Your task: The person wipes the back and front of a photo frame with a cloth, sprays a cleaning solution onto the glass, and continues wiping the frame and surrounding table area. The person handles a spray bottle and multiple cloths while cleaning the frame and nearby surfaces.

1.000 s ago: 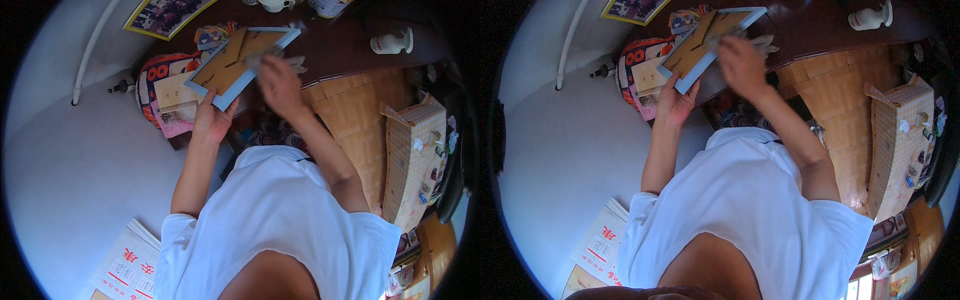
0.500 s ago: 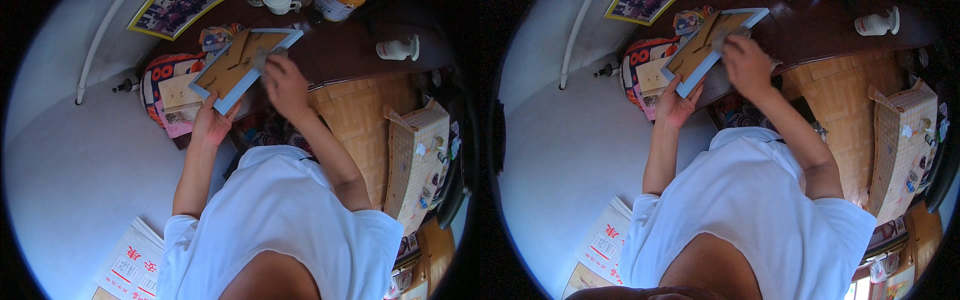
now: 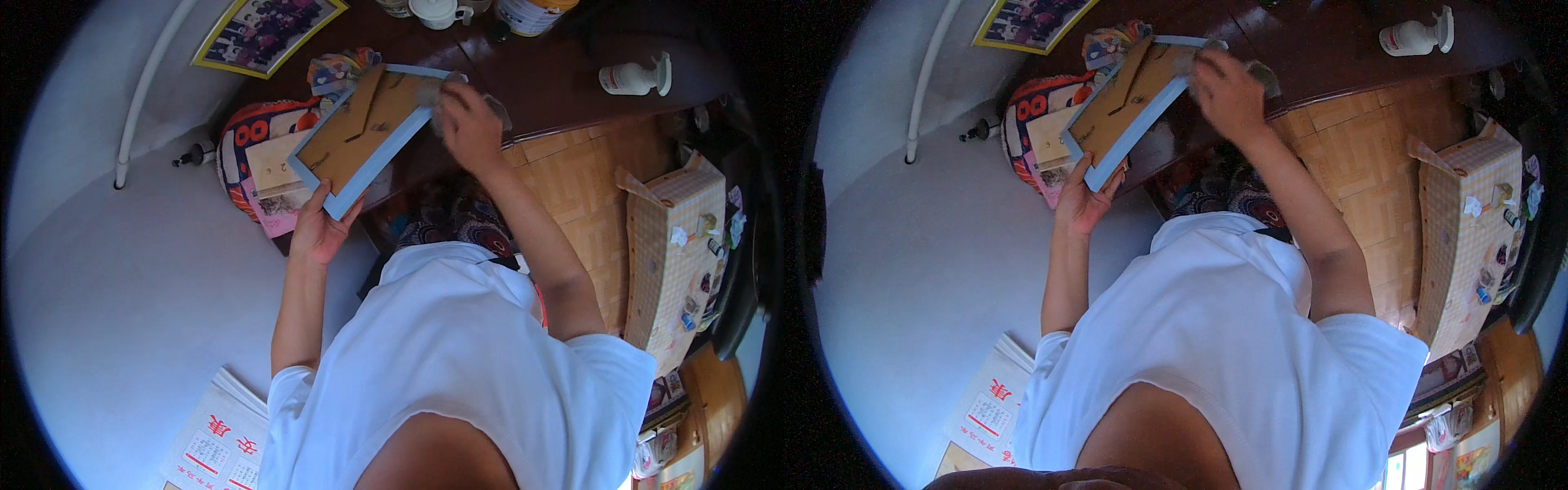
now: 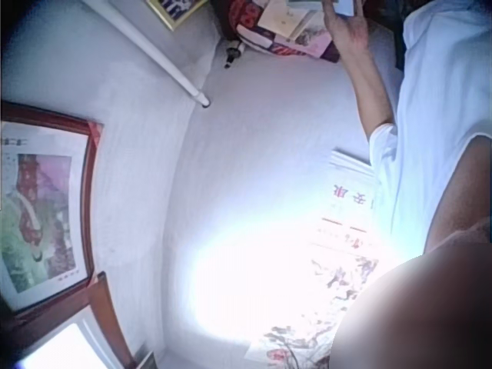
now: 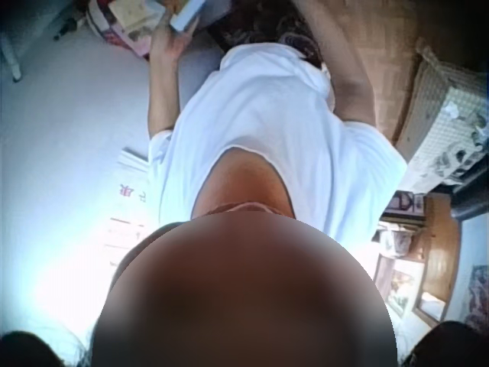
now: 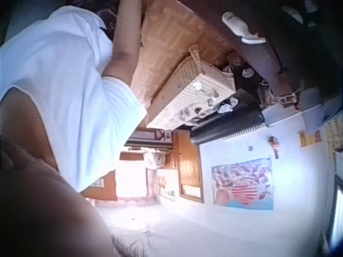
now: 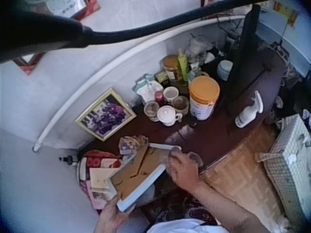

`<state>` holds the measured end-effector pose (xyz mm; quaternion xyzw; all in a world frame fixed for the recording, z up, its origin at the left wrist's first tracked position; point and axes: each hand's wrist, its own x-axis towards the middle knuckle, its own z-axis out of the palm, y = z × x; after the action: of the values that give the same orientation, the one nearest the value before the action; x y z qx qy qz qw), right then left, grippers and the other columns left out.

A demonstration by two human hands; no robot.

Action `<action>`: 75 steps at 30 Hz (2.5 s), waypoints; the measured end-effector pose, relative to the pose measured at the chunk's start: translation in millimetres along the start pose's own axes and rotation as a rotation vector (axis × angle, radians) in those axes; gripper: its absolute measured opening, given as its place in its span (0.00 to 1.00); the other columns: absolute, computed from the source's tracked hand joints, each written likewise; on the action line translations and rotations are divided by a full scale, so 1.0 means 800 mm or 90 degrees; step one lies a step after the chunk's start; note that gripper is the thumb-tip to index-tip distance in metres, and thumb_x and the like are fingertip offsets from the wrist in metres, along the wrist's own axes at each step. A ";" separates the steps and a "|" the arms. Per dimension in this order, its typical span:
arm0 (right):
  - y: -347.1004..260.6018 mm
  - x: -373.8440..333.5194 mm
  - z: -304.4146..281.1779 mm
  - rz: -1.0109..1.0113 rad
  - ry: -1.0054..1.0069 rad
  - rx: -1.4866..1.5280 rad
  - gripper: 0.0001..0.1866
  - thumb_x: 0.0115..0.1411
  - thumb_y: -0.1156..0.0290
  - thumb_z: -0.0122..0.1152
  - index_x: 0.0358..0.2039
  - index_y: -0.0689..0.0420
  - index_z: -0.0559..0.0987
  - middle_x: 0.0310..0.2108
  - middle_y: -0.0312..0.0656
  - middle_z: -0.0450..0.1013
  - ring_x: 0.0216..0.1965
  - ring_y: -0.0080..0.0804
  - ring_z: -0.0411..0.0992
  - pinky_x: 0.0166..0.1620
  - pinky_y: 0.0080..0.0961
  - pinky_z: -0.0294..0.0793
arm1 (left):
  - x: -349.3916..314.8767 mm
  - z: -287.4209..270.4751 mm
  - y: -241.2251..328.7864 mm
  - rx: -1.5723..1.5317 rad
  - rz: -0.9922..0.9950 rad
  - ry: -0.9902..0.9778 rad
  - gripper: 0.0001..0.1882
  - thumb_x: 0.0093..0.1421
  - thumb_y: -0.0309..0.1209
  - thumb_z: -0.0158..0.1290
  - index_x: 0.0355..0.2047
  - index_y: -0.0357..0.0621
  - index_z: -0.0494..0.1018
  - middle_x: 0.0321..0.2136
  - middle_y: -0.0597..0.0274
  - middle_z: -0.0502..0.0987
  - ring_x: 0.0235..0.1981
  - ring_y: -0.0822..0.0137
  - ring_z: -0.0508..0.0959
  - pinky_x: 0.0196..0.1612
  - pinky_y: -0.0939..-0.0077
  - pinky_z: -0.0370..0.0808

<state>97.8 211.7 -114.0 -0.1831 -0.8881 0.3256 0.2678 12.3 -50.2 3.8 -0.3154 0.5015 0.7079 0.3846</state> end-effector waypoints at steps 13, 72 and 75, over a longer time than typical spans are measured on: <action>0.144 -0.042 0.062 0.222 -0.163 -0.371 0.19 0.62 0.59 0.58 0.53 0.49 0.77 0.59 0.40 0.67 0.55 0.53 0.64 0.52 0.43 0.73 | -0.116 0.005 0.079 0.628 0.287 0.090 0.18 0.67 0.38 0.55 0.51 0.39 0.72 0.41 0.61 0.79 0.44 0.72 0.77 0.45 0.76 0.73; 0.021 -0.122 0.031 0.838 -0.247 1.004 0.22 0.66 0.62 0.60 0.59 0.49 0.67 0.52 0.36 0.73 0.53 0.31 0.73 0.56 0.36 0.75 | 0.049 -0.035 -0.163 -0.136 0.198 0.083 0.21 0.69 0.44 0.52 0.55 0.45 0.67 0.48 0.63 0.74 0.48 0.67 0.76 0.52 0.70 0.75; 0.022 -0.115 0.041 0.834 -0.349 0.898 0.23 0.68 0.59 0.59 0.59 0.50 0.67 0.52 0.38 0.73 0.52 0.33 0.74 0.56 0.39 0.75 | 0.046 -0.037 -0.149 -0.095 0.263 0.117 0.15 0.69 0.41 0.52 0.49 0.45 0.69 0.41 0.66 0.76 0.41 0.70 0.78 0.45 0.72 0.77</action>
<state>153.6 162.3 -179.8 -0.3542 -0.2465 0.8925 -0.1311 98.3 -46.3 -91.4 -0.2963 0.5348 0.7750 0.1599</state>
